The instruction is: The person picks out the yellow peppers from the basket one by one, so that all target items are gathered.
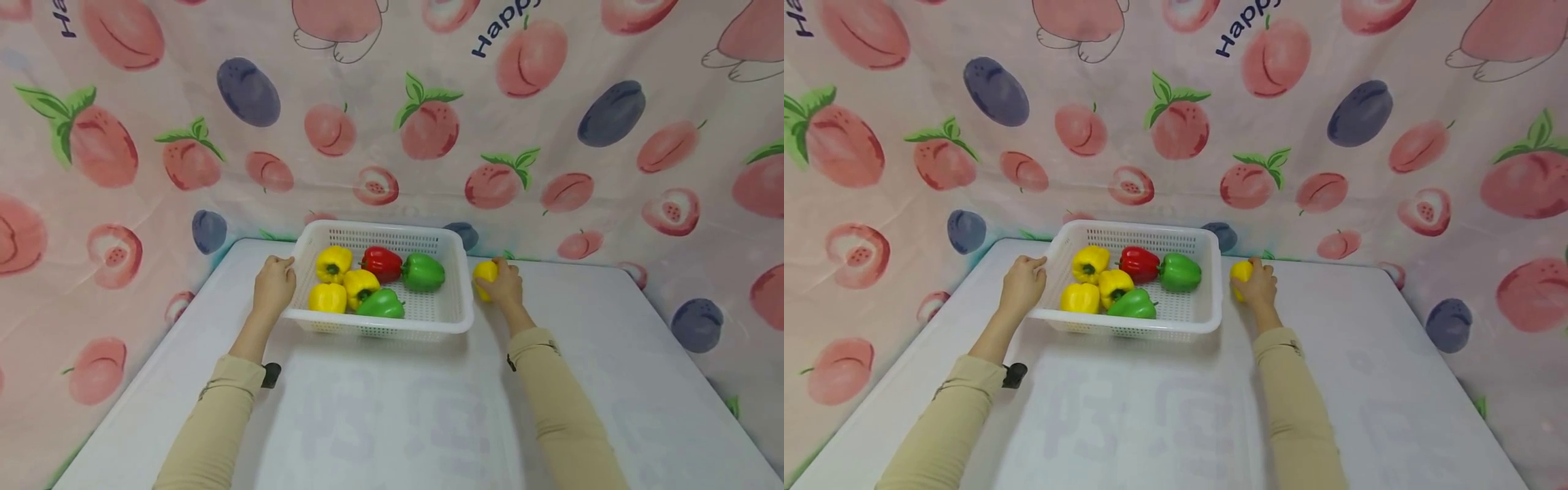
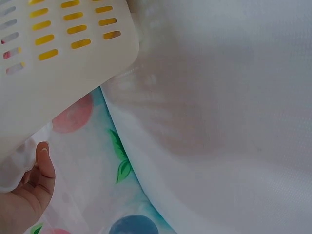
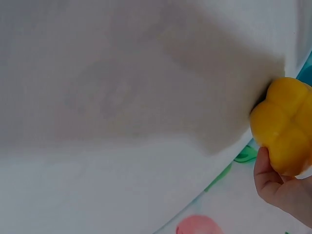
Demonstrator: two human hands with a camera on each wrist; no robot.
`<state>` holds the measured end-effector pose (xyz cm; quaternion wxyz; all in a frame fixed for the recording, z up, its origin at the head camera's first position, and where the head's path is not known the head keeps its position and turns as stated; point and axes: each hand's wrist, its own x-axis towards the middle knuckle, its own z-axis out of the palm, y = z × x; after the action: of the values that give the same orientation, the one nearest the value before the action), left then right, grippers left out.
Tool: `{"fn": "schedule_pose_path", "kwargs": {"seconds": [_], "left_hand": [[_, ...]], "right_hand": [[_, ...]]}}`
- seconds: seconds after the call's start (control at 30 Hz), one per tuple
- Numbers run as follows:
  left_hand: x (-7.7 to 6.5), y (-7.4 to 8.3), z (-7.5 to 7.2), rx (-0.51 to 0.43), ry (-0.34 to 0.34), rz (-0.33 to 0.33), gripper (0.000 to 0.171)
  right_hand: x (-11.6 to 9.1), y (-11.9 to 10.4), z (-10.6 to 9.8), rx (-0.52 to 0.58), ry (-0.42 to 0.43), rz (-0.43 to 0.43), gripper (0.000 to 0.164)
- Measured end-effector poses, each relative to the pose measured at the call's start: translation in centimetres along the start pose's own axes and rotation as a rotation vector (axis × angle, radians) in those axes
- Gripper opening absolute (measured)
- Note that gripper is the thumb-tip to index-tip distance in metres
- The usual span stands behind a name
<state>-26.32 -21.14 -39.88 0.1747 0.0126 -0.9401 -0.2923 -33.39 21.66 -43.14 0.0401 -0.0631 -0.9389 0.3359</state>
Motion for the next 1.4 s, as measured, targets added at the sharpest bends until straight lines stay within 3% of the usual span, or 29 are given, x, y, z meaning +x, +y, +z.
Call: {"fn": "schedule_pose_path", "kwargs": {"seconds": [1.03,1.4], "left_hand": [[-0.26,-0.01,-0.02,-0.004,-0.009,0.0,0.035],[-0.44,0.29,-0.31,-0.001,0.026,0.029,0.034]], "right_hand": [[-0.4,-0.39,0.0,-0.064,-0.034,0.03,0.067],[-0.37,-0.56,-0.53,-0.094,-0.04,0.018,0.066]]}}
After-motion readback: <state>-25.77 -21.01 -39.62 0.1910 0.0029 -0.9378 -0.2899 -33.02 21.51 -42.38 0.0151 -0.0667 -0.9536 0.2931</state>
